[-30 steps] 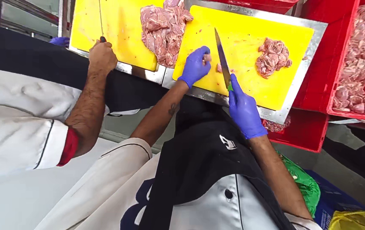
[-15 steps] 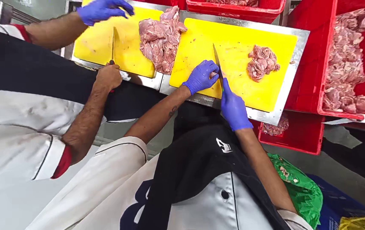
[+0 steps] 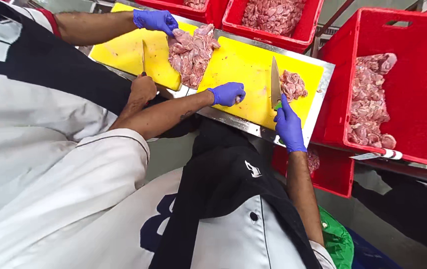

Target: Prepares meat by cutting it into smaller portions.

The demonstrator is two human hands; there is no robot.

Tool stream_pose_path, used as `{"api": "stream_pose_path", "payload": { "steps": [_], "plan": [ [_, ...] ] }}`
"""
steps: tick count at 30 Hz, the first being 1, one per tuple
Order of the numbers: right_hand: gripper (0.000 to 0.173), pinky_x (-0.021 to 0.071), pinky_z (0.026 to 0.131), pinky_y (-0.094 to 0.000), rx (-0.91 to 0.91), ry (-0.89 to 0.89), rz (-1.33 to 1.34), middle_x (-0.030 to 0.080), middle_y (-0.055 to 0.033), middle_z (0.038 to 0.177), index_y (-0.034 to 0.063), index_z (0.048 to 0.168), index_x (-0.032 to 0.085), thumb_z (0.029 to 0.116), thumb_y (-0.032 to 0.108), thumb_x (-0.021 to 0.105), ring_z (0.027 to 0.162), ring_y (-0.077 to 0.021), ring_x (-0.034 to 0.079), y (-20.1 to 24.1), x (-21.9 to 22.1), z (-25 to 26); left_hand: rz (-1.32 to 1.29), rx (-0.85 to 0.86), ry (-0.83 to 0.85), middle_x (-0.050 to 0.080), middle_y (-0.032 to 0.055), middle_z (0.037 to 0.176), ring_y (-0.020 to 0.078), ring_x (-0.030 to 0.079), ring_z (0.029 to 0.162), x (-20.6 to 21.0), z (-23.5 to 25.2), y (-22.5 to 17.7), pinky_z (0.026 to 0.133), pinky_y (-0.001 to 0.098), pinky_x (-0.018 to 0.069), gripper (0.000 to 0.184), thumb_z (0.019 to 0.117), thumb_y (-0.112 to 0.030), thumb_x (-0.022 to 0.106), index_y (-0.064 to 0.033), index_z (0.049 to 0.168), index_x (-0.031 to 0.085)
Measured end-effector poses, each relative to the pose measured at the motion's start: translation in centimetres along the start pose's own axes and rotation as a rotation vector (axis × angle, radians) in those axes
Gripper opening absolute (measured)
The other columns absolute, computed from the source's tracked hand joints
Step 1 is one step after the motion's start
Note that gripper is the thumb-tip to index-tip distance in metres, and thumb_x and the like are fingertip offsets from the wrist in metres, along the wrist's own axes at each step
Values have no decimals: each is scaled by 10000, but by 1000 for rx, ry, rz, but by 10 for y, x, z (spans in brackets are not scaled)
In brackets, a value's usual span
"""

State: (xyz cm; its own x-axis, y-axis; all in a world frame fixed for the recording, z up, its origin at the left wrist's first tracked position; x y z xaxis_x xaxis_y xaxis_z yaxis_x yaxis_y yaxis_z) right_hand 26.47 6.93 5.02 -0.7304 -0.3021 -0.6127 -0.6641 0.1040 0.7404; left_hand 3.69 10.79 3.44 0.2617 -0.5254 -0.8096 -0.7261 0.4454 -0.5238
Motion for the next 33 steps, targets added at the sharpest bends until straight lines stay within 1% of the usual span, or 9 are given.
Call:
{"api": "stream_pose_path", "payload": {
  "steps": [3,6,9,12,15,21,25,30,33],
  "plan": [
    [505,494,435,-338,64,-22,239,640,-49,816,269,1621,332,1117,306,340,490,-152,536,-1,-22,-15,-318,-10,69,723,126,1040,247,681,973,-34,-3,-14,880,472,559,244,781,34,727,-35,1015,742],
    [522,477,419,-309,78,-57,339,630,-48,824,252,1636,295,1118,286,352,488,-140,523,2,-40,-28,-786,265,58,686,87,988,145,650,892,-116,-4,-75,782,328,564,217,786,8,694,-8,1002,686],
    [531,459,384,-302,66,-58,433,615,-54,790,227,1644,271,1120,253,352,452,-144,495,2,-39,-32,-1103,513,-180,675,-5,1044,98,637,879,-207,25,-96,672,265,536,277,770,-276,838,-174,936,642],
    [532,438,364,-299,64,-70,455,598,-51,767,214,1641,281,1117,234,370,436,-144,475,-4,-30,-37,-1060,44,-633,661,122,1239,239,664,1059,-235,90,11,825,431,598,416,920,-112,708,-74,1319,596],
    [527,458,393,-312,16,-83,311,604,-32,758,227,1633,308,1111,248,380,453,-137,493,-3,-21,-40,-952,-637,-971,614,197,1387,346,633,1249,-212,101,115,980,576,566,612,962,-240,688,-87,1510,464],
    [519,563,740,-543,-94,110,-197,728,-143,955,272,1606,376,1089,245,411,757,-288,685,6,27,-57,-977,-377,-873,664,184,1293,291,703,1014,-130,69,37,773,461,606,518,1036,-231,615,-61,1501,461],
    [540,522,766,-701,-13,9,-394,712,-263,1049,263,1624,327,1091,221,403,883,-464,701,-10,-7,-49,-810,-274,-802,713,170,1092,222,699,815,-61,8,-2,722,401,605,431,1024,-173,602,-24,1425,550],
    [531,519,711,-623,-112,-138,-365,711,-232,980,206,1618,350,1089,226,391,773,-386,677,-5,-33,-40,-366,-458,-953,751,65,976,187,706,788,-38,-81,30,729,413,607,294,990,-194,607,-89,1244,711],
    [525,524,709,-571,-98,-70,-232,697,-194,983,205,1615,355,1093,239,389,758,-314,650,-10,-21,-41,-132,-708,-1098,735,93,1124,242,705,1030,-45,-151,57,912,464,586,238,987,-196,641,-103,1187,730]
  ]
}}
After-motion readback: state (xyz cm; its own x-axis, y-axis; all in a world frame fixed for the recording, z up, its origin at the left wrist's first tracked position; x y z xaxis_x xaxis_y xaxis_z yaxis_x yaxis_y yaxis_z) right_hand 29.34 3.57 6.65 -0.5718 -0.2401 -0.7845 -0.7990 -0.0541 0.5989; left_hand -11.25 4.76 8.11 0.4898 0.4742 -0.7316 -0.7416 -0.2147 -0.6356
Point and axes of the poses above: each hand's wrist, its own z-axis towards the middle knuckle, its own x-axis out of the palm, y = z × x, the point moved 8 cm from there along z, towards the middle knuckle
